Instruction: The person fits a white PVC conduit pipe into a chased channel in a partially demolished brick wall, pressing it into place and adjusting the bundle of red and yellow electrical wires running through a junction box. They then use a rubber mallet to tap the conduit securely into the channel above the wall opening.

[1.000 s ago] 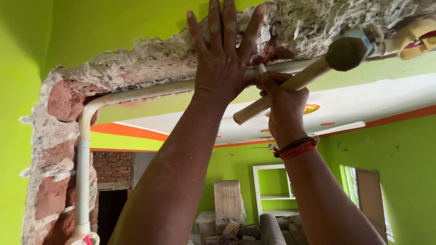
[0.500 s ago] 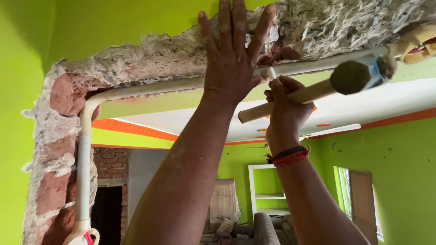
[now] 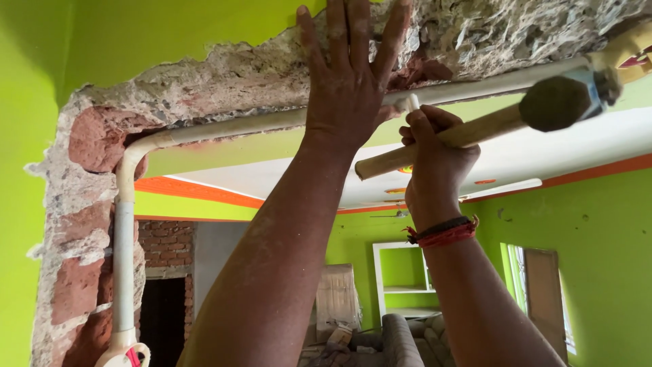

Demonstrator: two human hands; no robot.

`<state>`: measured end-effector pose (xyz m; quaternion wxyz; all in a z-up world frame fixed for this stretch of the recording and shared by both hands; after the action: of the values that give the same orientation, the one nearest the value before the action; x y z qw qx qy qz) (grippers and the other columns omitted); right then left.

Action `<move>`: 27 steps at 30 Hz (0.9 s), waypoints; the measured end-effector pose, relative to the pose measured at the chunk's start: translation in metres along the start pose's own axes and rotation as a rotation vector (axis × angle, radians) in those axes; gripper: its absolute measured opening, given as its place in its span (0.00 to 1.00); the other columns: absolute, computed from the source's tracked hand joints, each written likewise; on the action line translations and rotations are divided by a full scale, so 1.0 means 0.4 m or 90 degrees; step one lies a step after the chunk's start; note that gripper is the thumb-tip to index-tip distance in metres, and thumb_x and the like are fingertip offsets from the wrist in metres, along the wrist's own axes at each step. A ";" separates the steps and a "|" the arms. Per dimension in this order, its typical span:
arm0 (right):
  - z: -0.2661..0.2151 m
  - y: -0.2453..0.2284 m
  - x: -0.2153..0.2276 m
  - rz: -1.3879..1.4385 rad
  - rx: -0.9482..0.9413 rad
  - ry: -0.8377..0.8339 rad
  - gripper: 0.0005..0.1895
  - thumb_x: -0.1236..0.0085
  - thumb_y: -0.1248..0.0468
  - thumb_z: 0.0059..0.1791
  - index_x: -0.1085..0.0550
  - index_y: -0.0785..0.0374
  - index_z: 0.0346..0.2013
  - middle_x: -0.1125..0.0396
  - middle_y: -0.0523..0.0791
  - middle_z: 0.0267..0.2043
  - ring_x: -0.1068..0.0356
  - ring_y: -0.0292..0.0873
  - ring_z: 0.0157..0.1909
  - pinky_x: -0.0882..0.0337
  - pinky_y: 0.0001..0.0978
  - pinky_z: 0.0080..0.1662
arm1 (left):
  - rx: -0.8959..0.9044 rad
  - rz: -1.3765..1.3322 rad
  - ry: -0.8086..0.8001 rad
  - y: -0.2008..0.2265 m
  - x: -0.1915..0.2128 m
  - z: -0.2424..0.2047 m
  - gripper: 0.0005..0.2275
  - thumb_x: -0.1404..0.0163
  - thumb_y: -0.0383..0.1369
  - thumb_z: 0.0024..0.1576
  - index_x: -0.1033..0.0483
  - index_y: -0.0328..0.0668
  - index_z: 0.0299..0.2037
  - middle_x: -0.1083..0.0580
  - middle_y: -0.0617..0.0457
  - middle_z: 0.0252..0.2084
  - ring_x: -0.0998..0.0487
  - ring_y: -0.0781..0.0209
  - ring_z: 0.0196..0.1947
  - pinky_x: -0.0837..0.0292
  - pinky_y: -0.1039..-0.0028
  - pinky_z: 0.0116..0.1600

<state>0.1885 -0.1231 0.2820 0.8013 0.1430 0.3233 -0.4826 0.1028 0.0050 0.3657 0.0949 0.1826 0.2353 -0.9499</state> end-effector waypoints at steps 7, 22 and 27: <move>0.027 -0.010 -0.020 -0.045 -0.023 -0.035 0.07 0.36 0.74 0.47 0.22 0.69 0.39 0.25 0.46 0.34 0.25 0.39 0.31 0.23 0.29 0.38 | 0.009 -0.015 0.006 -0.005 0.011 0.006 0.65 0.35 0.65 0.43 0.74 0.48 0.78 0.58 0.27 0.78 0.57 0.25 0.79 0.63 0.24 0.78; -0.062 -0.164 0.055 -0.061 -0.084 -0.056 0.07 0.40 0.74 0.49 0.26 0.70 0.41 0.26 0.49 0.35 0.28 0.40 0.30 0.24 0.31 0.37 | -0.012 -0.061 -0.124 0.008 0.124 -0.001 0.54 0.37 0.53 0.49 0.62 0.47 0.80 0.59 0.27 0.78 0.58 0.27 0.79 0.61 0.28 0.76; -0.122 -0.241 0.028 -0.065 -0.199 -0.057 0.06 0.42 0.74 0.50 0.25 0.71 0.41 0.27 0.49 0.34 0.28 0.40 0.30 0.24 0.31 0.36 | -0.173 -0.271 -0.162 0.123 0.246 -0.098 0.28 0.45 0.35 0.58 0.40 0.41 0.69 0.42 0.33 0.70 0.36 0.36 0.67 0.36 0.46 0.67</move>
<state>0.0899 -0.1517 0.2460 0.8016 -0.0216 0.3654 -0.4726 0.0377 -0.0281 0.2746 -0.0546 -0.0057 0.3794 -0.9236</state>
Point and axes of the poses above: each hand's wrist, its own z-axis towards the middle knuckle, its own x-axis out of the back of the hand, y = z × x, the point moved 7 cm from there along z, towards the middle knuckle
